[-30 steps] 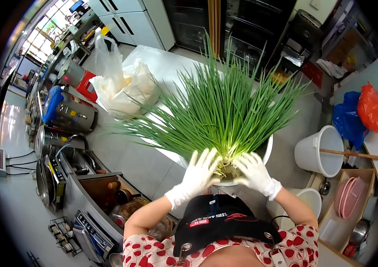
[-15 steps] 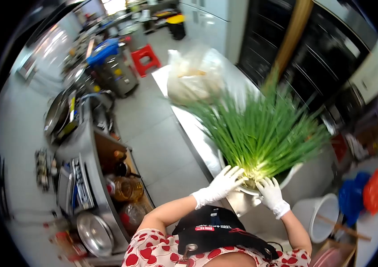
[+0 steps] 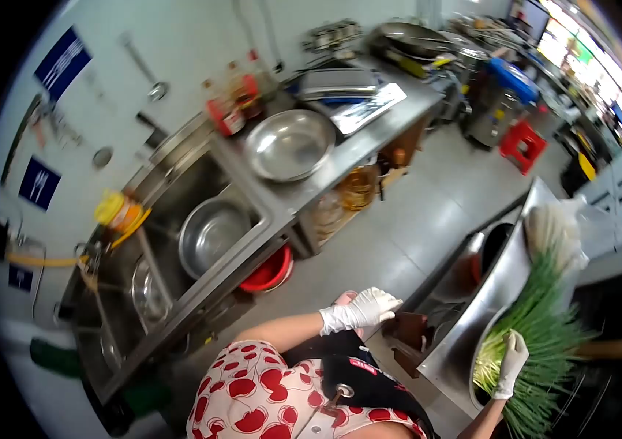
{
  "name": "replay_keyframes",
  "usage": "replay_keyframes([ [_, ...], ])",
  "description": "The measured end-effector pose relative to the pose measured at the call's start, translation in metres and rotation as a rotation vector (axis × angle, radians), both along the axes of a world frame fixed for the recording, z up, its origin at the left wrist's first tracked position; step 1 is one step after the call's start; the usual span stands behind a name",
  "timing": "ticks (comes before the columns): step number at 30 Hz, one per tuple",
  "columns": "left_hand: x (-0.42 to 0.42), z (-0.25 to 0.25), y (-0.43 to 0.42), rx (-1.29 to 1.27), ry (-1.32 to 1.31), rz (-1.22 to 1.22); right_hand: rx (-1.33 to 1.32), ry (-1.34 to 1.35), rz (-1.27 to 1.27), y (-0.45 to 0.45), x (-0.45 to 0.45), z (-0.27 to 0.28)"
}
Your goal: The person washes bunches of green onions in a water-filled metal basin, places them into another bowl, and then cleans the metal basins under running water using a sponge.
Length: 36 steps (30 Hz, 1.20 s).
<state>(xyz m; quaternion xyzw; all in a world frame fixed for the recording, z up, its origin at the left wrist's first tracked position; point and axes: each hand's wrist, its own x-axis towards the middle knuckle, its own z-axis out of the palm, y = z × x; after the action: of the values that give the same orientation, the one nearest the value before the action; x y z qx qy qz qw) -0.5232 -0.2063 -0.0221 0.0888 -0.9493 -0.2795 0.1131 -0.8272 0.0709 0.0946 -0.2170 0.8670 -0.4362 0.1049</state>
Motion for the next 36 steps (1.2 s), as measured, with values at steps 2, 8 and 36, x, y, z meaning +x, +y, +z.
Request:
replay_keyframes([
  [2,0.043,0.005,-0.006,-0.02,-0.018,0.165,0.127,0.362,0.217,-0.044,-0.002,-0.006],
  [8,0.173,0.013,-0.01,0.03,-0.028,0.601,0.137,0.574,0.74,-0.209,0.091,0.005],
  [36,0.551,-0.176,-0.215,0.968,-0.104,2.137,0.421,-0.186,0.943,-0.701,0.553,-0.321],
])
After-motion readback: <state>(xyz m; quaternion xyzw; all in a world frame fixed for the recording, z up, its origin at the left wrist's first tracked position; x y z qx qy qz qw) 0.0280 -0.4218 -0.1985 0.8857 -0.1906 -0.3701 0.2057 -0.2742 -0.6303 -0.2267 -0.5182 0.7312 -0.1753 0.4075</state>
